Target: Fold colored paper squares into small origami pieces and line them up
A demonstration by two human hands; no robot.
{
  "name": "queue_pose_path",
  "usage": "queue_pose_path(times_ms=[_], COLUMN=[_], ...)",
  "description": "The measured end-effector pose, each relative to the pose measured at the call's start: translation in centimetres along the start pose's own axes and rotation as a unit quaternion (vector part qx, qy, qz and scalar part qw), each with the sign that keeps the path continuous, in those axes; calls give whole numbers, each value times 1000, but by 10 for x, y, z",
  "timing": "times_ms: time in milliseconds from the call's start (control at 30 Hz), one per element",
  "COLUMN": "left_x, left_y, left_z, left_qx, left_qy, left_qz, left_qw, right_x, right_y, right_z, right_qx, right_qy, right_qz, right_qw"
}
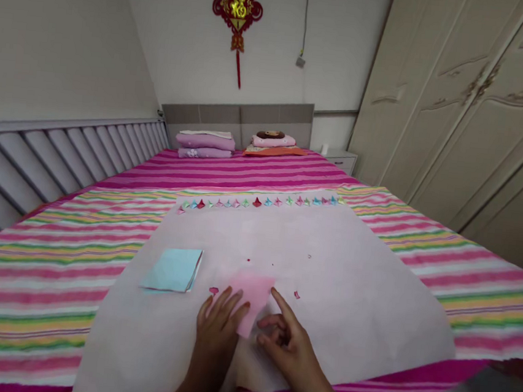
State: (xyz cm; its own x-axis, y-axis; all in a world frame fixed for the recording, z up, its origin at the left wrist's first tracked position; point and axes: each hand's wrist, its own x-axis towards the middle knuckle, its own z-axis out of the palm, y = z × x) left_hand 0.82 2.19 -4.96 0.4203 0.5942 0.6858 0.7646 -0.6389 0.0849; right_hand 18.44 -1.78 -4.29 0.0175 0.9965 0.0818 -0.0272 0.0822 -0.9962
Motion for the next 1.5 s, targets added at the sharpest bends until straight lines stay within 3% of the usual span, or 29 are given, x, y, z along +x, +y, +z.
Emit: queue_pose_path(times_ms=[67, 133, 333, 433, 533, 600, 667, 800, 967, 1067, 1133, 1267, 1400, 1500], left_x=[-7, -12, -11, -12, -14, -15, -14, -7, -4, -5, -4, -2, 0, -2], left_y=[15, 26, 40, 31, 18, 13, 13, 21, 27, 25, 23, 21, 31, 40], left_z=[8, 11, 0, -5, -10, -14, -17, -25, -36, -40, -43, -50, -51, -48], left_qx=[-19, -21, -26, -48, -121, -211, -342, -561, -618, -648, -641, -543, -494, -452], left_qy=[26, 9, 5, 8, -3, -8, -31, -82, -133, -123, -96, -73, -83, -107], left_qz=[1, 30, 22, -47, -165, -259, -337, -383, -415, -413, -415, -402, -361, -300], left_qw=[999, 999, 999, 998, 979, 942, 876, 729, 654, 628, 639, 734, 787, 833], right_x=[-3, -6, -11, -10, -10, -11, -12, -16, -20, -17, -14, -7, -6, -5], right_y=[-2, 0, 0, -8, -18, -23, -26, -29, -30, -25, -20, -15, -24, -33], right_z=[-1, -3, -13, -20, -28, -32, -35, -36, -35, -40, -45, -53, -39, -24], right_qx=[-18, -30, 29, 47, 52, 50, 47, 45, 38, 27, 4, -30, 74, 188], right_qy=[-9, -24, 7, 28, 42, 42, 39, 18, -13, -12, 24, 109, 39, -27], right_qz=[3, 12, 6, 23, 9, 2, -1, 2, 11, -14, -44, -42, 29, 69], right_qw=[1000, 999, 1000, 998, 998, 998, 998, 999, 999, 999, 999, 993, 996, 979])
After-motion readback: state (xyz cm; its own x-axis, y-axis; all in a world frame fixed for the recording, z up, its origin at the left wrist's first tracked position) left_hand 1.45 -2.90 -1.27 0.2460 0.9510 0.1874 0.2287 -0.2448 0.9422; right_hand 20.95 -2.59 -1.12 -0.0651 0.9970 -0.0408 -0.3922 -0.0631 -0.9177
